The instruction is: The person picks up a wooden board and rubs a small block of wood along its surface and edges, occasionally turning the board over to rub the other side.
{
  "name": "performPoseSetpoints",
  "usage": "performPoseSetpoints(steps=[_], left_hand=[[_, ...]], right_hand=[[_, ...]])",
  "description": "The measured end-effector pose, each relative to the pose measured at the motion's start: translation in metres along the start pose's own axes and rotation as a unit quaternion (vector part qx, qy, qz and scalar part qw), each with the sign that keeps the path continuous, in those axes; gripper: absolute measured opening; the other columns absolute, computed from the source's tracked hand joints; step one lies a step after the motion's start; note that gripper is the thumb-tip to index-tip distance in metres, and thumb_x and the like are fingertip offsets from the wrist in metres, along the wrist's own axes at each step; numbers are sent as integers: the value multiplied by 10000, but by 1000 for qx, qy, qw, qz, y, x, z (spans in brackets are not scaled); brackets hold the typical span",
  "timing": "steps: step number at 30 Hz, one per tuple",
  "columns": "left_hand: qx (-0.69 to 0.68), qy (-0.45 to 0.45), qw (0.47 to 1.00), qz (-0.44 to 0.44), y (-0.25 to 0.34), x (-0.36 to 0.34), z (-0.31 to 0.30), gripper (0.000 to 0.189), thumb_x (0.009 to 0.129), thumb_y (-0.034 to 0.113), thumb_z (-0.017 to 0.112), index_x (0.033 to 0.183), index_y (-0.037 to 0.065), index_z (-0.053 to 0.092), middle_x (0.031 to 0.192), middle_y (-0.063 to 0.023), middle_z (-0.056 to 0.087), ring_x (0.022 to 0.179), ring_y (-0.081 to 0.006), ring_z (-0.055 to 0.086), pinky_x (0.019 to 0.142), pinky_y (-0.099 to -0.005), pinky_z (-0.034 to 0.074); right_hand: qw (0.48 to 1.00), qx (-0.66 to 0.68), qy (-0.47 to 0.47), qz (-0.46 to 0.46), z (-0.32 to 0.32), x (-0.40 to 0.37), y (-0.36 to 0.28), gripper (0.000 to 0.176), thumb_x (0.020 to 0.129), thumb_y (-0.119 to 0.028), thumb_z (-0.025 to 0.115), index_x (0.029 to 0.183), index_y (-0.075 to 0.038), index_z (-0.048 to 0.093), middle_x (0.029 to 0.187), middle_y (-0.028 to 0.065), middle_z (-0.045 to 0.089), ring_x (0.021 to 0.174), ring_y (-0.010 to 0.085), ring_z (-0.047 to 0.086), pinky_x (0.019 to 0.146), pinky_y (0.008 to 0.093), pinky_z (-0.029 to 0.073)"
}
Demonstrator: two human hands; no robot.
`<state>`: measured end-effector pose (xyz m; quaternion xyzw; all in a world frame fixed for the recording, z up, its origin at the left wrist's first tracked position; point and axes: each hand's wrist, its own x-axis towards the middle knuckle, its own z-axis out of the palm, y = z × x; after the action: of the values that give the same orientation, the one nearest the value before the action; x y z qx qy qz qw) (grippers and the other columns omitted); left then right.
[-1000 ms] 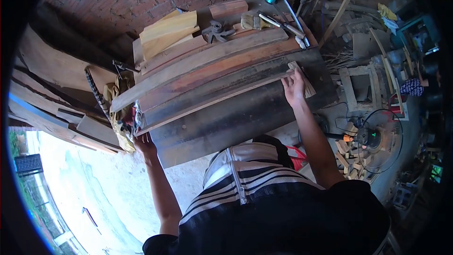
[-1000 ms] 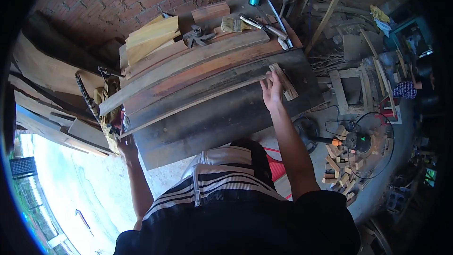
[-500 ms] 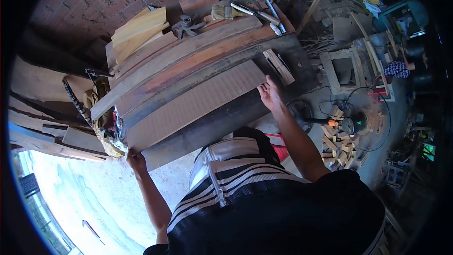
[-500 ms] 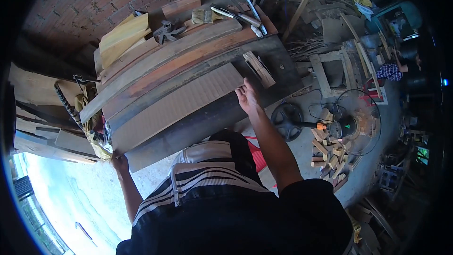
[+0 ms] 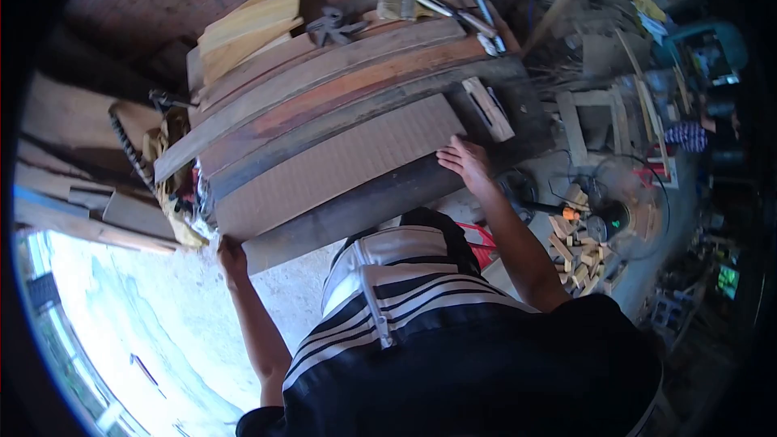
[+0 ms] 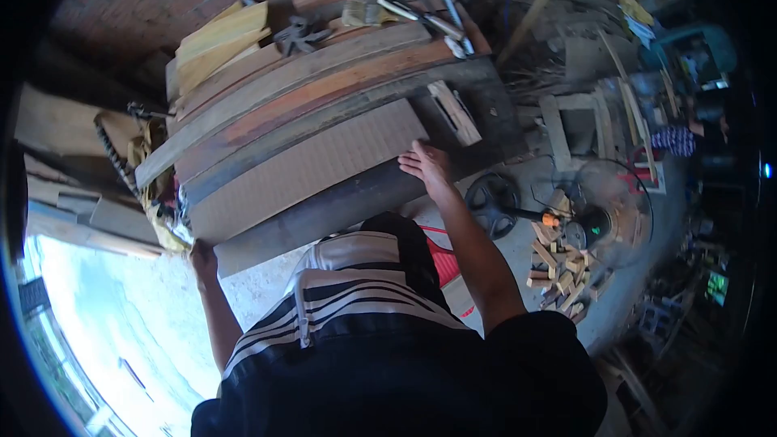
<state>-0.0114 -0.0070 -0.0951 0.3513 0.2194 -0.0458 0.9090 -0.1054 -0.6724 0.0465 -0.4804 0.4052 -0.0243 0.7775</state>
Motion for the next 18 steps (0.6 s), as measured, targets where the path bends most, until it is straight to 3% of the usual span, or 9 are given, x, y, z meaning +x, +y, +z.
performPoseSetpoints(steps=[2, 3, 4, 6, 7, 9, 13, 14, 18], left_hand=[[190, -50, 980, 44, -11, -3, 9, 232, 983, 139, 431, 1041, 35, 630, 983, -89, 663, 882, -195, 630, 853, -367, 520], [391, -62, 907, 147, -15, -2, 2, 244, 987, 150, 420, 1041, 40, 631, 956, -79, 665, 861, -183, 631, 830, -347, 521], [149, -63, 986, 45, -11, -18, 35, 227, 979, 137, 434, 1046, 44, 630, 942, -67, 662, 843, -167, 620, 798, -335, 520], [142, 61, 987, 48, -17, -33, 87, 234, 969, 108, 439, 1104, 11, 603, 949, -51, 635, 818, -143, 582, 799, -302, 487], [63, 19, 997, 41, -19, -26, 62, 269, 977, 102, 414, 1151, -22, 578, 1024, -73, 640, 888, -165, 600, 866, -303, 468], [295, 26, 948, 119, -22, -30, 67, 306, 983, 90, 396, 1209, -48, 547, 1106, -101, 631, 977, -181, 597, 915, -307, 451], [362, 21, 917, 165, -18, -45, 96, 329, 986, 88, 390, 1247, -62, 522, 1163, -120, 612, 1035, -186, 582, 934, -306, 441], [299, 39, 944, 133, -17, -46, 100, 338, 987, 88, 388, 1262, -64, 512, 1160, -117, 612, 1029, -182, 579, 934, -297, 437], [81, 47, 994, 58, -19, -45, 102, 343, 987, 80, 388, 1273, -67, 507, 1140, -103, 616, 998, -166, 581, 910, -269, 439]], right_hand=[[999, -32, -9, -17, 0, -3, -2, 346, 915, -294, 635, 1027, 28, 575, 948, 189, 663, 860, 269, 689, 764, 393, 594], [997, -69, 0, -19, -2, 0, -1, 355, 943, -305, 593, 1016, 42, 598, 896, 180, 676, 776, 243, 694, 683, 370, 604], [985, -172, 2, -29, 1, -5, -9, 389, 936, -364, 593, 947, 23, 630, 826, 134, 678, 698, 175, 673, 660, 335, 599], [976, -213, 14, -41, -11, 12, 2, 364, 944, -361, 585, 911, -5, 651, 708, 62, 641, 568, 108, 610, 560, 273, 565], [965, -253, 28, -61, -9, 11, 1, 354, 954, -348, 573, 876, -12, 651, 673, 39, 615, 530, 96, 578, 541, 254, 549], [935, -324, -10, -143, -9, 6, 2, 375, 971, -343, 538, 832, -13, 651, 641, 37, 603, 556, 101, 597, 515, 258, 540], [804, -546, 7, -237, -22, -16, -2, 325, 952, -305, 546, 782, -42, 633, 630, 110, 617, 560, 231, 623, 523, 366, 494], [733, -615, 13, -291, -23, -19, -2, 308, 943, -293, 543, 770, -51, 622, 645, 143, 626, 580, 300, 633, 538, 421, 478], [643, -695, 36, -318, -9, -41, -4, 292, 936, -247, 541, 749, -27, 589, 714, 180, 631, 698, 394, 622, 592, 477, 460]])
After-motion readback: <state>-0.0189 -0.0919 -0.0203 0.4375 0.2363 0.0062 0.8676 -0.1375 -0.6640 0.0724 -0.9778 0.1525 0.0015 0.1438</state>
